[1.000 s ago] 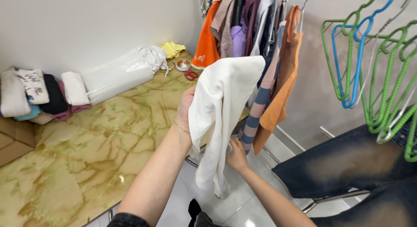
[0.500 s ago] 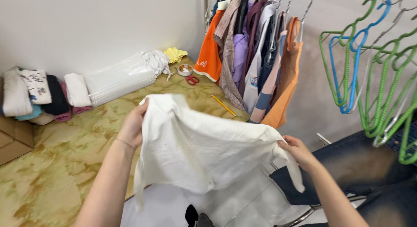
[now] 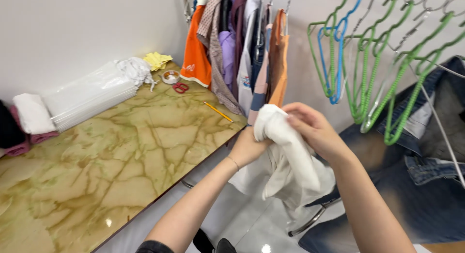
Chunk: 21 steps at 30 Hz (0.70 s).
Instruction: The person unties a ribbon on a cardboard box, opens it, and removes a plastic-wrapped orange garment. They unwrap the garment and hang it on a clothing rack. The person then picks up folded white and blue garments from a stack, unfolds them, and hangs them on the rack as well.
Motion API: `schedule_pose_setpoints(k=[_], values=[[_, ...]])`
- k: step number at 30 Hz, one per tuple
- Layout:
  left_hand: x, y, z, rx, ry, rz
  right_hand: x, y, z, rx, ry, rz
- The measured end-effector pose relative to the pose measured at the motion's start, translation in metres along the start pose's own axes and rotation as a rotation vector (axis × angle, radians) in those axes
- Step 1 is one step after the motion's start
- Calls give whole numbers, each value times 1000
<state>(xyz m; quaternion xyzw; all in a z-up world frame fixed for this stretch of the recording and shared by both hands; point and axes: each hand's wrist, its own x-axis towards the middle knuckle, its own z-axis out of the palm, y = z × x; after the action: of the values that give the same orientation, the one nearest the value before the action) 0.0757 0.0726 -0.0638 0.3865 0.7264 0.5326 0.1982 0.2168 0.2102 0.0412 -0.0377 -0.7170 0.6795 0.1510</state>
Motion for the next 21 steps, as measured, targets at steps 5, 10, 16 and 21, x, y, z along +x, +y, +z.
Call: schedule_pose_setpoints(k=[5, 10, 16, 21], values=[[-3, 58, -1, -675, 243, -471, -88, 109, -70, -39, 72, -94], [35, -4, 53, -1413, 49, -744, -136, 133, 0, -497, 240, 46], [22, 0, 41, -1308, 181, -802, -138, 190, -50, -352, 687, 91], [-5, -18, 42, -260, 196, -450, -117, 100, -37, -334, 746, 95]])
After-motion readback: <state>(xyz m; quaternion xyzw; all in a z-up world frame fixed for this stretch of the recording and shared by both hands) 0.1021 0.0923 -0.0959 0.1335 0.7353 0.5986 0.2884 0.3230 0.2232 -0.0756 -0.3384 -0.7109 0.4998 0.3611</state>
